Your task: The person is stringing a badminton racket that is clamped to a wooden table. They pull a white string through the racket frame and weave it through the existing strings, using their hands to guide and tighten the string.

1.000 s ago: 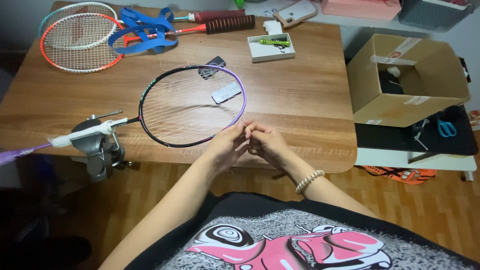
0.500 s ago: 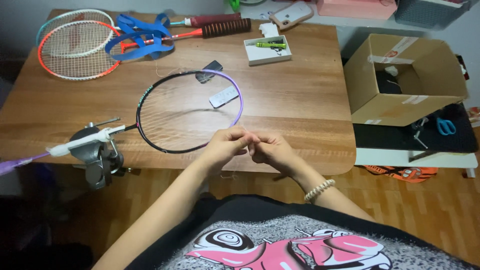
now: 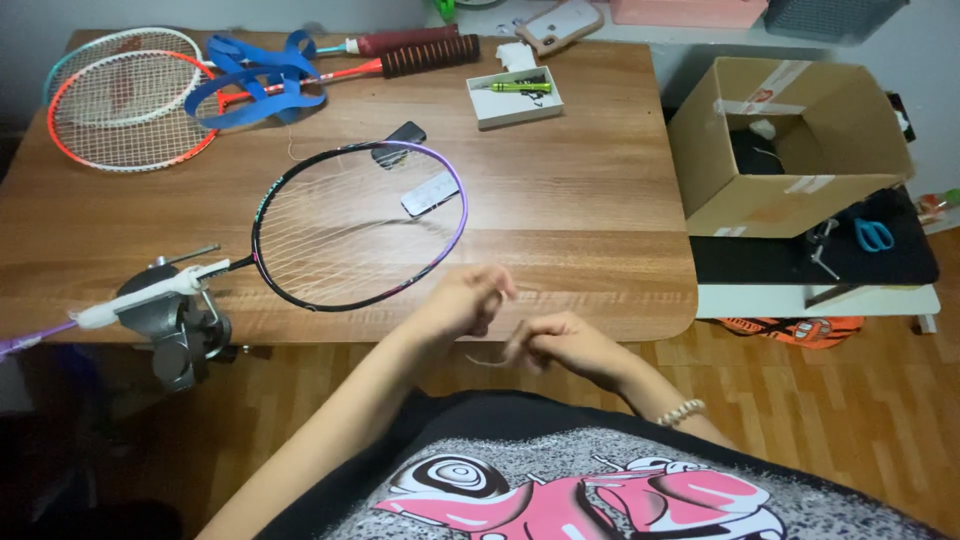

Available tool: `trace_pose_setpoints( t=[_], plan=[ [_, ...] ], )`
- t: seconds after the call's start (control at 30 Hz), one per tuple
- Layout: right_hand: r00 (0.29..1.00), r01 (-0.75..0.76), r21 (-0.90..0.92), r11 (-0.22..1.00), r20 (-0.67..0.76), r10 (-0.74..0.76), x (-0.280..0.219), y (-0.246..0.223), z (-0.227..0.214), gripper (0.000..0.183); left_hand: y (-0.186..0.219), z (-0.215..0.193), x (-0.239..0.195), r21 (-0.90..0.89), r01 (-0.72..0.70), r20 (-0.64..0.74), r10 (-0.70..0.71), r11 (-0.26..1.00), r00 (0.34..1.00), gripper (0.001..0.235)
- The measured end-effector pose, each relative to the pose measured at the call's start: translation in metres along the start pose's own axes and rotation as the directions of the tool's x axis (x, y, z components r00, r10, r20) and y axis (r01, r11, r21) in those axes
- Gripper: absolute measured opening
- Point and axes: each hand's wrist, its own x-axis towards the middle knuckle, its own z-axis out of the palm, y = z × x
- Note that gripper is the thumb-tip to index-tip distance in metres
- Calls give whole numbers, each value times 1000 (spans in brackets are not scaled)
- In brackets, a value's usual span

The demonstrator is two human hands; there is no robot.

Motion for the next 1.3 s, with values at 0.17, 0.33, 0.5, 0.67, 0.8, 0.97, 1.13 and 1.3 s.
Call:
trace_pose_setpoints(
  t=[0.17,0.33,0.5,0.67,0.8,0.97,1.13,1.3],
  plan=[
    [947,-130,282,951,-248,203,11,-55,25,43,-9,9,-19,863,20,-44,35,505,998,29],
    [976,-94,526,845,-120,184,50,-74,29,56,17,22,-35,976,217,-218,-36,-26,975,23],
    [958,-67,587,807,-187,216,80,-79,28,43,-15,53,-11,751,75,-268,-201,-656,942,17],
    [963,-82,488,869,-186,196,81,-77,6,28,-43,77,-11,796,-45,-304,-464,-603,832,20],
    [984,-37,469,883,-134,113,61,-60,11,26,-15,-8,-3,884,165,-330,-335,-438,883,34],
    [998,-62,488,871,33,53,25,-2,-15,19,36,-26,-18,815,224,-271,9,535,963,67],
    [998,-23,491,871,61,-7,-28,29,-18,20,39,48,-25,239,119,-426,-6,964,905,43],
    [949,-236,221,946,260,176,-42,17,-15,22,-19,-43,14,67,-76,-395,96,995,914,32]
  ],
)
